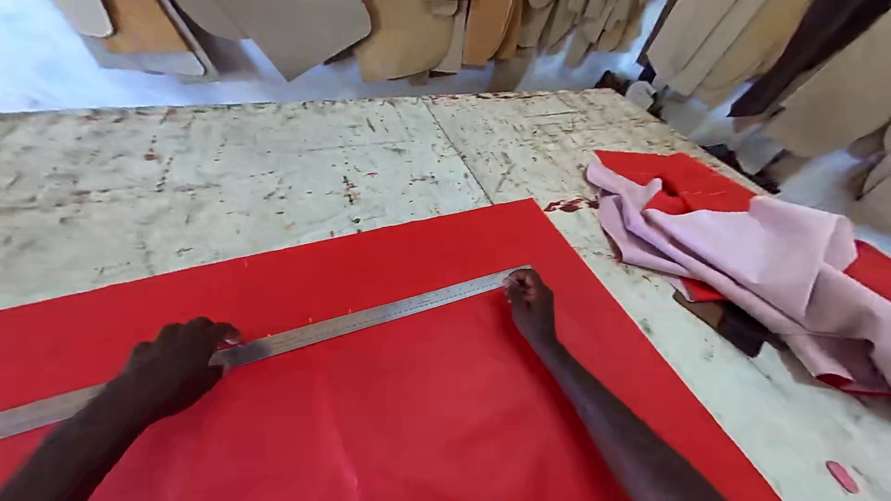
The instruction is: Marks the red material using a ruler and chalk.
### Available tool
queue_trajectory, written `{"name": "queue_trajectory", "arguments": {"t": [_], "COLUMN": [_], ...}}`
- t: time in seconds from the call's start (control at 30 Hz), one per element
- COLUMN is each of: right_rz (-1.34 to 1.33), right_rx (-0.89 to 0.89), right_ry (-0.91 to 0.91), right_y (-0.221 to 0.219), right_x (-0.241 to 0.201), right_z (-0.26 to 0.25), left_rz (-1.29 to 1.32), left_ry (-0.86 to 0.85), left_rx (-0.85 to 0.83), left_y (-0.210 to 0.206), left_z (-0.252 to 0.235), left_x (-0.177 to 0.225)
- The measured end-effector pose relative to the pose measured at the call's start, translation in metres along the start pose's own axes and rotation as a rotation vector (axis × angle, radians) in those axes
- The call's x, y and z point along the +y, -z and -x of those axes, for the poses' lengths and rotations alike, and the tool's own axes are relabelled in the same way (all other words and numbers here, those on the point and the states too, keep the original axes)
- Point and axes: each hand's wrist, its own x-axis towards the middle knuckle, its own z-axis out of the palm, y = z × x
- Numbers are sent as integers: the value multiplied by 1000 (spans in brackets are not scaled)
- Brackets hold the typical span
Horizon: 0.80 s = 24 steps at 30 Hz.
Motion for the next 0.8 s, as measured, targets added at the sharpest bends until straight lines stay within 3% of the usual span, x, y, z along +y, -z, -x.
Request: {"name": "queue_trajectory", "arguments": {"t": [0.1,0.17,0.27,0.37,0.67,0.8], "right_rz": [95,158,243,303,417,484], "right_rx": [68,27,-63,-120,-156,-387], "right_ry": [-255,-350,-351,-305,-175,-214], "right_y": [37,51,60,61,55,75], "right_x": [27,48,60,58,52,36], "right_z": [-29,-44,-57,-60,-64,-81], "left_rz": [144,239,302,304,220,203], "left_ry": [-232,-371,-435,-383,-248,-240], "left_rx": [226,275,296,314,489,513], "left_y": [-24,-46,-62,-65,-86,-90], "left_z": [1,-4,-18,-27,-27,-28], "left_x": [64,113,183,226,254,256]}}
